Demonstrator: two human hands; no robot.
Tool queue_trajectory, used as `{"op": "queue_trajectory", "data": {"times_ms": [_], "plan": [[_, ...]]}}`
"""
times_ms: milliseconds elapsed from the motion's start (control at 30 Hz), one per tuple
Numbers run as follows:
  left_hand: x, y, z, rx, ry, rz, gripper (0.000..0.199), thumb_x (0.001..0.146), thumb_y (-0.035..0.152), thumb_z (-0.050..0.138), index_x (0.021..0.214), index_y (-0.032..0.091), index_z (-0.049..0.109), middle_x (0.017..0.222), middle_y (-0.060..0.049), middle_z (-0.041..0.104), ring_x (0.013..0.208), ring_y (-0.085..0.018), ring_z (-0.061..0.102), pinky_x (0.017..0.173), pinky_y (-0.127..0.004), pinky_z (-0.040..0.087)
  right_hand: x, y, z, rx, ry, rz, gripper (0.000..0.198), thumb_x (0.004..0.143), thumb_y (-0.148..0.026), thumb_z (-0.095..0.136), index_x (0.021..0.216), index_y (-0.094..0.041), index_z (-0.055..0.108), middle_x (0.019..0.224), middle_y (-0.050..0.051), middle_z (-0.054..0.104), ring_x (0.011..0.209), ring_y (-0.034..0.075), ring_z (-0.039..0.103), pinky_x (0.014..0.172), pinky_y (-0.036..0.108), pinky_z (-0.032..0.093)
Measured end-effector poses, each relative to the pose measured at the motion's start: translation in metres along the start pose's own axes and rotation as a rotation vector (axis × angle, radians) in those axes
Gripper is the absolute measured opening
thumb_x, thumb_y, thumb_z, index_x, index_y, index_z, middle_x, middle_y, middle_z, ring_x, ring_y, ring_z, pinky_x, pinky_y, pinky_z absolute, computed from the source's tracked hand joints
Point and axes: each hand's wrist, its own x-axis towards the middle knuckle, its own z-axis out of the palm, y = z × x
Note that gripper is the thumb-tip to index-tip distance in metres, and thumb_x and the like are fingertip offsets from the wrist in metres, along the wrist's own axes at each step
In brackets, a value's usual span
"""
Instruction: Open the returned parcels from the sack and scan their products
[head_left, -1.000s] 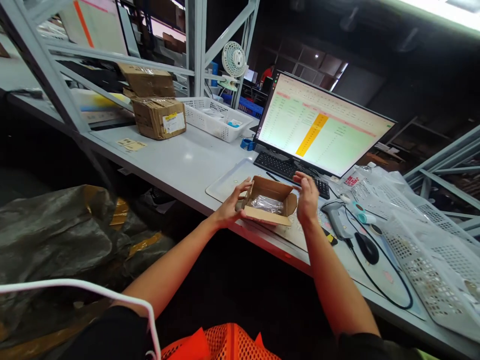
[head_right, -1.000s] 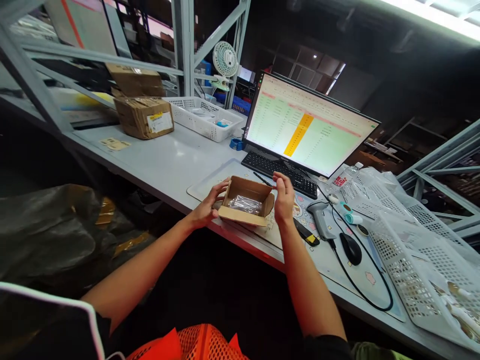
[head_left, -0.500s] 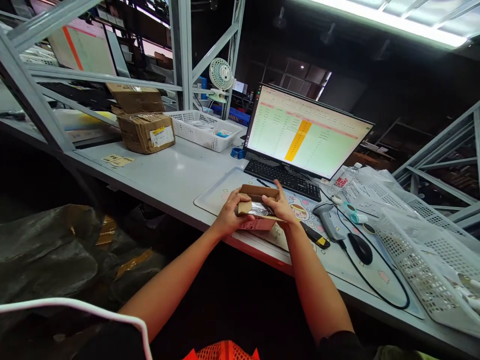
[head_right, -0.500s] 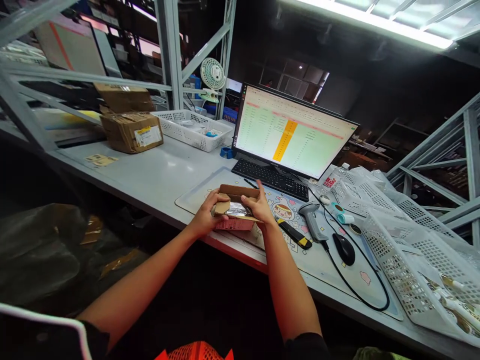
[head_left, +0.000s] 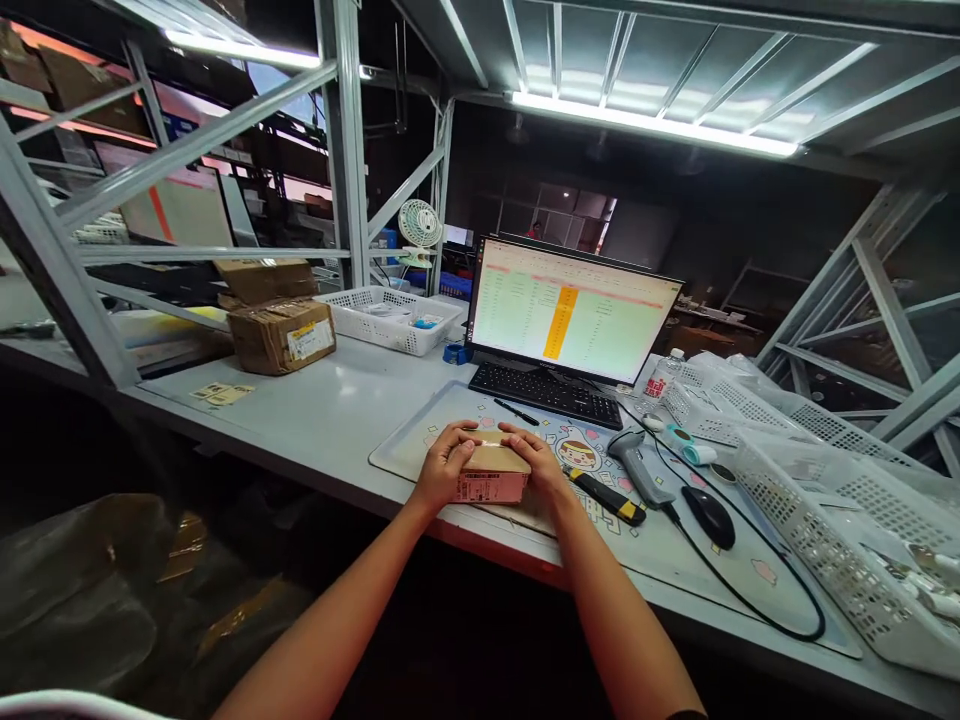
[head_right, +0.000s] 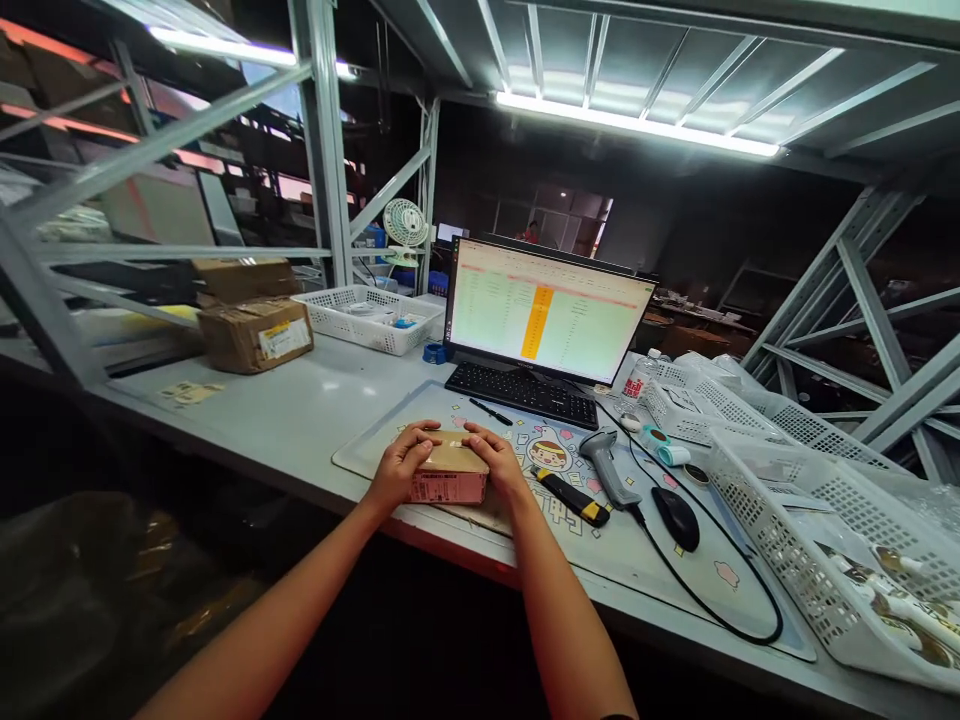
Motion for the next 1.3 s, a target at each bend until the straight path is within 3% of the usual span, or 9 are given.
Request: {"op": "queue_trajectory", "data": {"times_ms": [133,233,433,567,733,833,933,1133,1300], "plan": [[0.002,0.004,-0.002,0.002,0.004,-0.026,0.026,0.092,0.041,0.055,0.086,0.020,0.070,0.128,-0.013,0.067,0.126,-0.033,0.061,0.115,-0.052,0.044,-0.006,-0.026,0.003,-0.192,-0.051,-0.034,0.061,0.072,-0.077,0.084,0.103,-0.026,0.082,0.145,0.009,0.068,0.133,0.035,0.060,0.116,0.052,0.044],[0.003,0.007,-0.006,0.022,-0.003,-0.015,0.024,0.090,0.038,0.055,0.090,0.020,0.072,0.125,-0.013,0.067,0.125,-0.033,0.061,0.115,-0.053,0.043,-0.025,-0.062,-0.030,-0.379,-0.012,-0.151,0.069,0.083,-0.079,0.073,0.129,-0.029,0.074,0.141,0.009,0.070,0.134,0.032,0.061,0.116,0.051,0.046],[0.012,0.006,0.005,0.010,-0.055,-0.020,0.023,0.092,0.035,0.054,0.088,0.020,0.072,0.121,-0.013,0.066,0.121,-0.032,0.063,0.113,-0.052,0.046,-0.105,-0.090,-0.239,-1.158,0.599,-0.281,0.060,0.093,-0.069,0.059,0.123,-0.019,0.074,0.125,0.016,0.075,0.116,0.036,0.069,0.108,0.056,0.052],[0.021,0.007,0.020,-0.015,-0.197,-0.008,0.025,0.099,0.039,0.052,0.098,0.021,0.070,0.129,-0.013,0.063,0.137,-0.032,0.055,0.123,-0.052,0.037,-0.154,-0.067,-0.339,-1.511,0.654,-0.206,0.062,0.093,-0.070,0.052,0.120,-0.020,0.076,0.125,0.017,0.072,0.120,0.040,0.066,0.108,0.059,0.051],[0.024,0.011,0.019,0.045,-0.495,-0.028,0.049,0.103,0.065,0.051,0.129,0.026,0.062,0.151,-0.013,0.053,0.156,-0.035,0.036,0.129,-0.053,0.031,-0.175,-0.044,-0.340,-1.525,0.613,-0.095,0.066,0.099,-0.066,0.046,0.141,-0.020,0.067,0.138,0.017,0.064,0.128,0.036,0.063,0.112,0.054,0.051],[0.039,0.005,0.009,-0.008,-0.600,-0.033,0.077,0.097,0.086,0.038,0.148,0.029,0.051,0.162,-0.014,0.045,0.152,-0.038,0.042,0.124,-0.054,0.040,-0.175,-0.042,-0.331,-1.548,0.591,-0.061,0.064,0.100,-0.063,0.047,0.147,-0.021,0.061,0.142,0.016,0.062,0.130,0.034,0.062,0.113,0.051,0.051],[0.082,-0.014,0.006,0.032,-0.556,-0.046,0.080,0.098,0.087,0.029,0.147,0.028,0.052,0.156,-0.014,0.053,0.138,-0.036,0.056,0.116,-0.052,0.049,-0.179,-0.040,-0.330,-1.603,0.606,-0.026,0.061,0.100,-0.060,0.046,0.145,-0.020,0.060,0.145,0.016,0.060,0.129,0.036,0.063,0.111,0.052,0.052],[0.195,-0.079,0.044,0.641,-0.396,-0.034,0.057,0.101,0.062,0.046,0.130,0.016,0.064,0.139,-0.018,0.063,0.132,-0.033,0.059,0.117,-0.047,0.047,-0.188,-0.032,-0.334,-1.547,0.605,-0.051,0.054,0.098,-0.061,0.046,0.134,-0.022,0.058,0.137,0.015,0.064,0.125,0.036,0.065,0.110,0.053,0.052],[0.219,-0.127,0.068,0.832,-0.307,-0.056,0.061,0.097,0.054,0.059,0.142,0.013,0.060,0.157,-0.022,0.050,0.147,-0.043,0.040,0.125,-0.060,0.030,-0.189,-0.028,-0.339,-1.496,0.646,0.013,0.060,0.093,-0.069,0.049,0.130,-0.022,0.058,0.137,0.016,0.065,0.121,0.038,0.067,0.103,0.053,0.055]]}}
